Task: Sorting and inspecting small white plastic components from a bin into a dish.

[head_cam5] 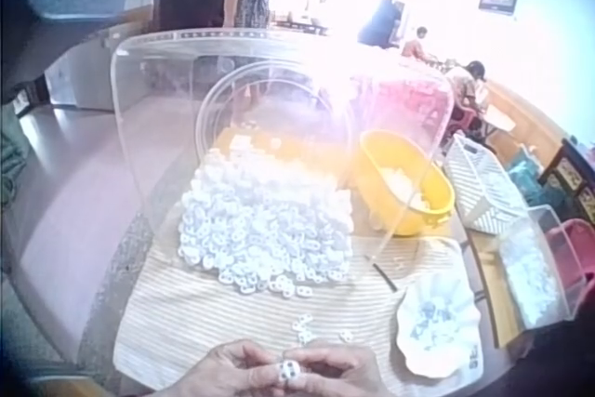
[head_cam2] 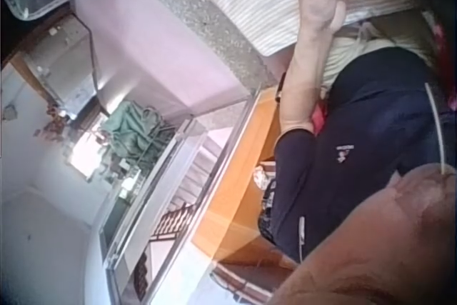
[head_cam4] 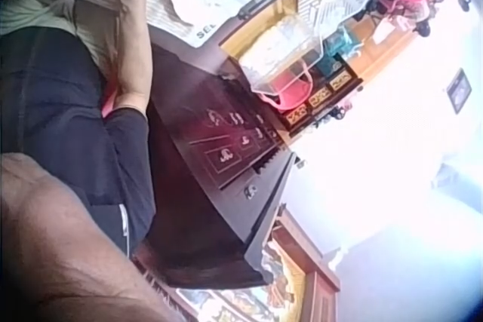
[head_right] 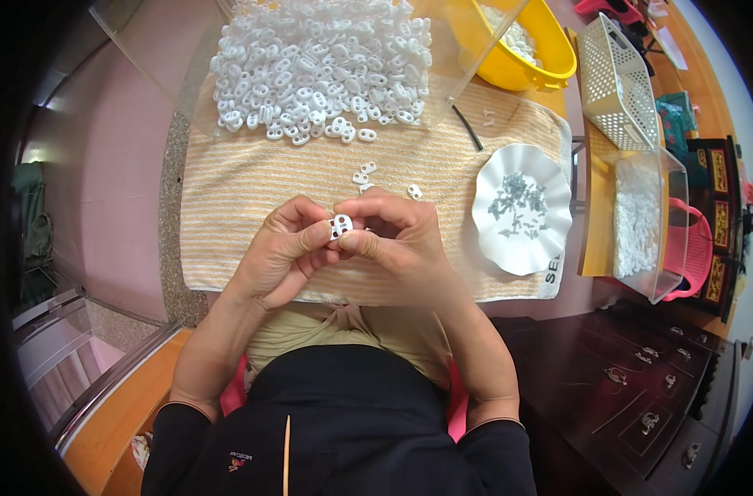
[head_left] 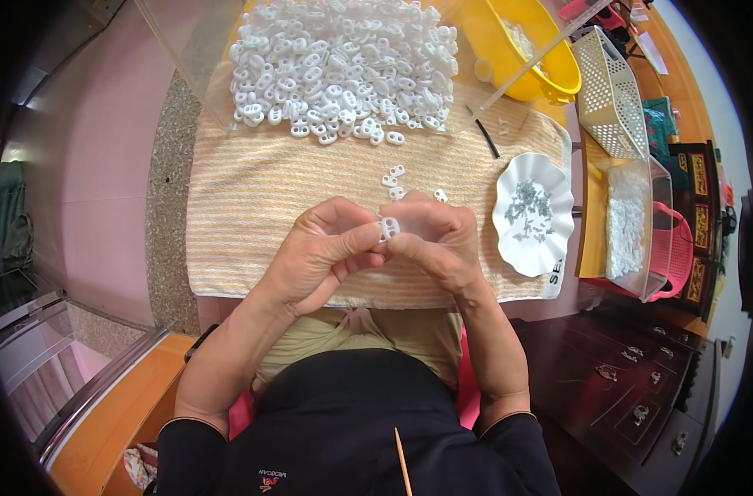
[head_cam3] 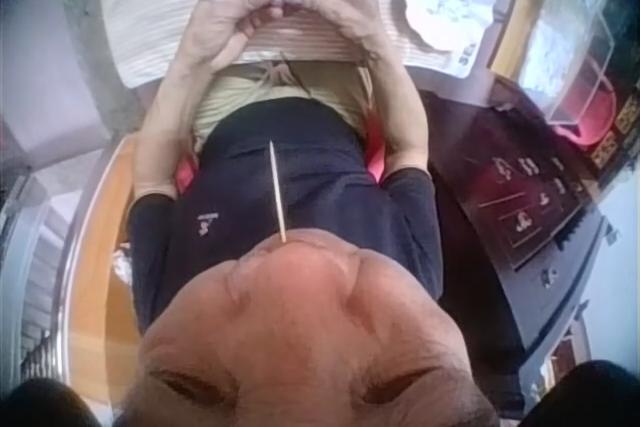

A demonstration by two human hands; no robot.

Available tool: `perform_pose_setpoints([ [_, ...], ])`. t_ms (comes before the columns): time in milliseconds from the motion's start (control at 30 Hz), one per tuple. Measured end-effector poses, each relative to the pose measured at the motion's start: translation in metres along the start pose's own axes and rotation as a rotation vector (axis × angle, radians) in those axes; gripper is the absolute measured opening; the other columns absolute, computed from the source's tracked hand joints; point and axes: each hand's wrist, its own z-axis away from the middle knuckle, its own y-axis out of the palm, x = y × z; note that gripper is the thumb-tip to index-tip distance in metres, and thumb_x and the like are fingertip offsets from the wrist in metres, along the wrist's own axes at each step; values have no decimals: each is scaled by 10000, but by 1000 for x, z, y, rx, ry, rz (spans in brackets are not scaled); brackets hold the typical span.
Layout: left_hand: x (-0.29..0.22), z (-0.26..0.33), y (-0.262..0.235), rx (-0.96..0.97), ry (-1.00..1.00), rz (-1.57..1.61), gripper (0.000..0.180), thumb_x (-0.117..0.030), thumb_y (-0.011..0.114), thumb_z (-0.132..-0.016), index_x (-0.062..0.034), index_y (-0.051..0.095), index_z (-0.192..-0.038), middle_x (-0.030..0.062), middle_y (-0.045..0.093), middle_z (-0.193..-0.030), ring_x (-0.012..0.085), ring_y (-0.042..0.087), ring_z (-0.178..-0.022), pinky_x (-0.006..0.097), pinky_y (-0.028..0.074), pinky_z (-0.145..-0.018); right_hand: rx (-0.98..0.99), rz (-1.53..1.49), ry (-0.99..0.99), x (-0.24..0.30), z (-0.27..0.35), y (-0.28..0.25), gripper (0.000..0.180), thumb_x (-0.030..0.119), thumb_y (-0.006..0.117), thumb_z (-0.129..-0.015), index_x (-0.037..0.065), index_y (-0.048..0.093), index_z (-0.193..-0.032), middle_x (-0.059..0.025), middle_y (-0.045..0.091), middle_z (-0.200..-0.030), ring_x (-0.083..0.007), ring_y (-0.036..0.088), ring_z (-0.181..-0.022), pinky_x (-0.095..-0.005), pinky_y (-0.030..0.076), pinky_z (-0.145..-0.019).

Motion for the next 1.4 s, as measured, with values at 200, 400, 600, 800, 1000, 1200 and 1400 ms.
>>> perform_pose_setpoints([
  [200,1,1,-3,20,-19,30,84,-48,688,-869,-50,641,-937,87,689,-901,158,669,-777,249,580,-674,16,5,-34,-2,0,1,268,10,720,-826,-31,668,-1085,-43,599,-890,-95,590,-807,-227,488,-712],
  [400,-1,1,-2,107,-18,66,93,-40,694,-862,-67,640,-933,78,682,-899,147,663,-753,245,579,-658,13,-48,-29,0,3,6,271,21,731,-819,-23,675,-1081,-38,588,-868,-96,584,-794,-229,488,-698],
  [600,0,1,-1,88,-21,38,92,-49,696,-862,-70,623,-913,53,660,-848,130,656,-740,227,576,-634,13,-84,-23,1,4,9,255,12,729,-818,-20,680,-1067,-36,586,-860,-95,579,-788,-231,489,-694],
  [800,2,1,-2,116,-19,33,102,-63,705,-858,-73,612,-898,39,655,-842,114,653,-743,222,580,-636,11,-32,-75,-4,5,9,248,-5,732,-809,-14,679,-1052,-29,583,-846,-78,555,-763,-219,467,-669],
  [1000,1,3,0,90,-32,0,112,-75,717,-849,-73,610,-881,33,662,-846,107,652,-749,217,574,-620,29,1,-111,-4,6,8,251,-18,736,-799,-12,679,-1043,-29,585,-830,-73,550,-750,-216,460,-654],
  [1200,2,3,0,149,9,-23,111,-76,720,-847,-67,614,-879,41,663,-843,112,646,-732,216,562,-615,37,29,-165,-4,6,10,258,-21,737,-793,-8,683,-1045,-32,589,-814,-69,555,-717,-215,457,-632],
  [1400,1,0,-1,143,-18,-45,104,-98,719,-856,-71,620,-874,37,658,-838,114,632,-738,229,542,-630,-2,118,-102,3,6,12,240,-12,735,-795,3,696,-1031,-22,578,-800,-67,550,-704,-212,440,-611],
])
